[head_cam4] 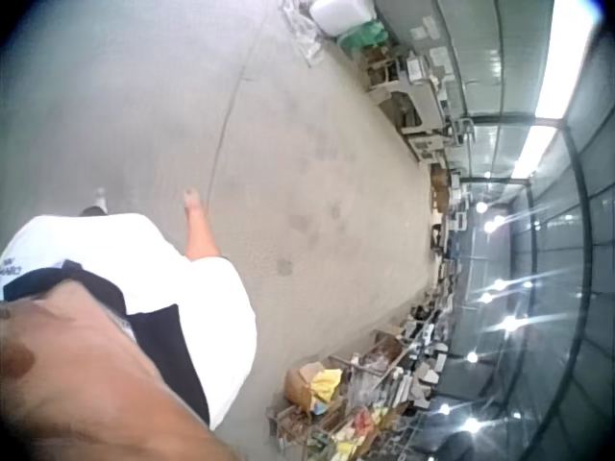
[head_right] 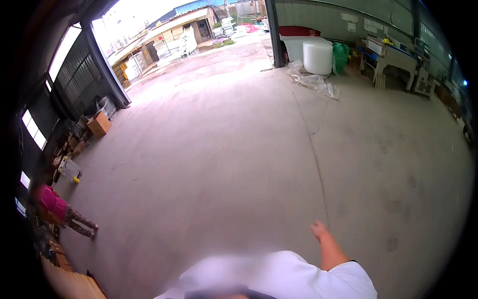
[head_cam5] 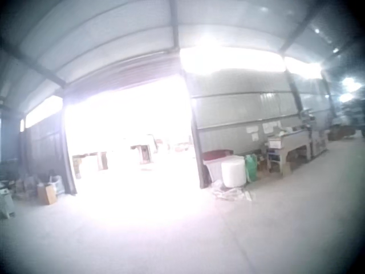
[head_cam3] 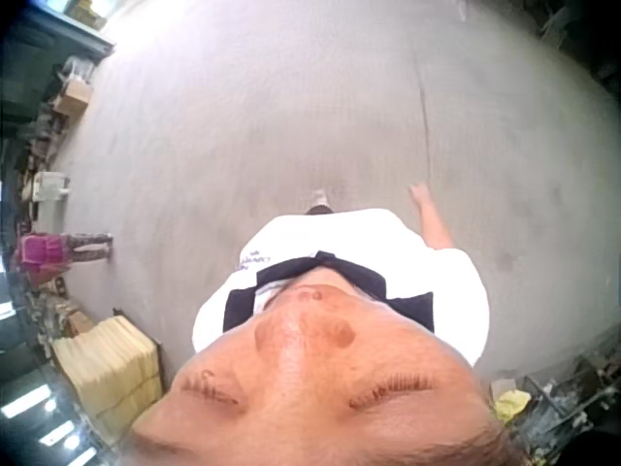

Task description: The person handles rolls of yellow tape and stacks of blue labels on a black table. They pick up stickers from a sheet and apply them to the labels by hand before moving items across the workspace.

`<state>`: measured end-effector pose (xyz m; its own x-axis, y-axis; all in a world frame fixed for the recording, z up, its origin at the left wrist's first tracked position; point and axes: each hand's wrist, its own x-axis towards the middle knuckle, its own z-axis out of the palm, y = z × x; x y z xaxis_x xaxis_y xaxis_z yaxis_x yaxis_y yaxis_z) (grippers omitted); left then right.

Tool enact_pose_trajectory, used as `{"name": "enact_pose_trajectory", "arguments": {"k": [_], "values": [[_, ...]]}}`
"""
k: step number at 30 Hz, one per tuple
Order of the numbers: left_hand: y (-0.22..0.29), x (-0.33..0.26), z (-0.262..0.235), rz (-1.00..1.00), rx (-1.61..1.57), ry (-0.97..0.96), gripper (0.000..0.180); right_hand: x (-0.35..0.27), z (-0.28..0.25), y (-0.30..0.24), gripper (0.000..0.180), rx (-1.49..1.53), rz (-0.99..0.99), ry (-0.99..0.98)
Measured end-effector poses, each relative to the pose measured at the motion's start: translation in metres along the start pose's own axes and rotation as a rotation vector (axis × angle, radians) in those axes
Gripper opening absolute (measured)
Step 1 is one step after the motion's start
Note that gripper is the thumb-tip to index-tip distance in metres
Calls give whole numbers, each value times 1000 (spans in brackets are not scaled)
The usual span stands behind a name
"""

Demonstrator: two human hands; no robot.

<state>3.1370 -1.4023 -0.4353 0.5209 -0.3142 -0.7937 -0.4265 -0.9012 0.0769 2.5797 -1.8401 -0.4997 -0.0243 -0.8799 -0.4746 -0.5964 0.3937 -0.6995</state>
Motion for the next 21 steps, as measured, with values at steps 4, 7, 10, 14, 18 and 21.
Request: {"name": "enact_pose_trajectory", "arguments": {"k": [4, 7, 10, 14, 18, 21], "values": [[100, 99, -60, -118, -25, -73, 41, 140, -1, -223, 32, 192, -331, -91], [187, 179, -133, -132, -17, -42, 44, 218, 27, -293, 34, 223, -273, -185], [344, 307, -239, 121, 53, 123, 46, 324, 29, -221, 32, -215, -39, -393], [626, 381, -430, 473, -131, 349, 50, 347, 26, -173, 29, -579, 322, -542], [839, 422, -566, 952, -612, 443, 36, 461, 23, -234, 29, -524, 484, -551], [926, 483, -602, 872, -435, 397, 34, 590, 16, -290, 29, -507, 502, -517]]}}
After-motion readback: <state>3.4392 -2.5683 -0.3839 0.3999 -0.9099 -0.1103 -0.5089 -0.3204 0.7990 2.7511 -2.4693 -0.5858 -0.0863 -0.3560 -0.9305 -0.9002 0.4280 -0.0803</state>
